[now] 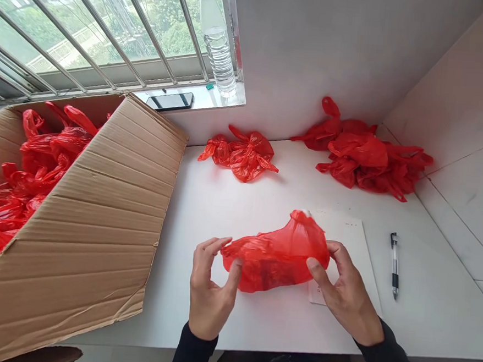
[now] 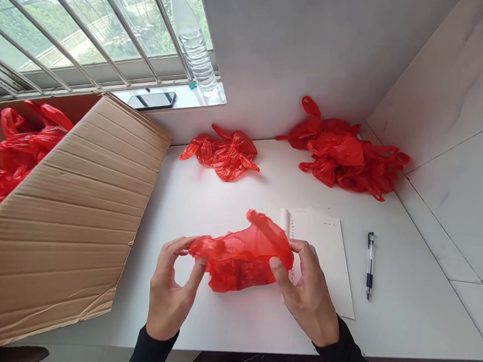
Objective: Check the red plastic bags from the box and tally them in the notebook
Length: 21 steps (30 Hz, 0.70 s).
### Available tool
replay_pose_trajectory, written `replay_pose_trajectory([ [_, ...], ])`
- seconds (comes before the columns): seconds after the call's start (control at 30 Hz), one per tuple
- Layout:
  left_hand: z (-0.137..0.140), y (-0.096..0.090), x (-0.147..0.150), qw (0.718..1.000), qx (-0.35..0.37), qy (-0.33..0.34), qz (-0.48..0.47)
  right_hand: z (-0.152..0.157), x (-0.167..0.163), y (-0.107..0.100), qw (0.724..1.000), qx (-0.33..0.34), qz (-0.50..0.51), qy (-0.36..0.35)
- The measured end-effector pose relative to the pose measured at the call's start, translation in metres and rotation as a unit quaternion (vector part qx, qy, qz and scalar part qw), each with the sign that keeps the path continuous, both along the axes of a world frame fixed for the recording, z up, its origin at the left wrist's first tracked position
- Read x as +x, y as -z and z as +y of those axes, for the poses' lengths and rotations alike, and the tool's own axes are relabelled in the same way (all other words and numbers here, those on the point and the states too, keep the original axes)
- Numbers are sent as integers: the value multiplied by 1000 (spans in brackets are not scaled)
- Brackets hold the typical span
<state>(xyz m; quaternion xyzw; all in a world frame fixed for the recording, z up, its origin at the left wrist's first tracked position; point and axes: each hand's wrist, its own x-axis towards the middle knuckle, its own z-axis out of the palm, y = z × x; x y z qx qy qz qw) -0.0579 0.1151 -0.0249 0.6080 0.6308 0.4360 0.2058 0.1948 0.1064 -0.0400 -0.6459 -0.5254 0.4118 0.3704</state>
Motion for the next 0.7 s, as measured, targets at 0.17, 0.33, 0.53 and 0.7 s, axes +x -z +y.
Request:
replay_pose_trajectory([
  [0.17, -6, -14, 5, 997, 72, 7, -12, 7, -7, -3, 999, 43, -1, 31],
  [0.33, -18, -32, -6, 988, -24, 48, -142, 2, -13, -14, 979, 158, 12, 127],
  [0.53, -28, -36, -4, 945, -112, 76, -298, -8, -30, -45, 943, 327, 38, -56],
  [0.7, -26, -42, -3, 876, -179, 52, -444, 1, -30, -30, 935, 179, -143, -272],
])
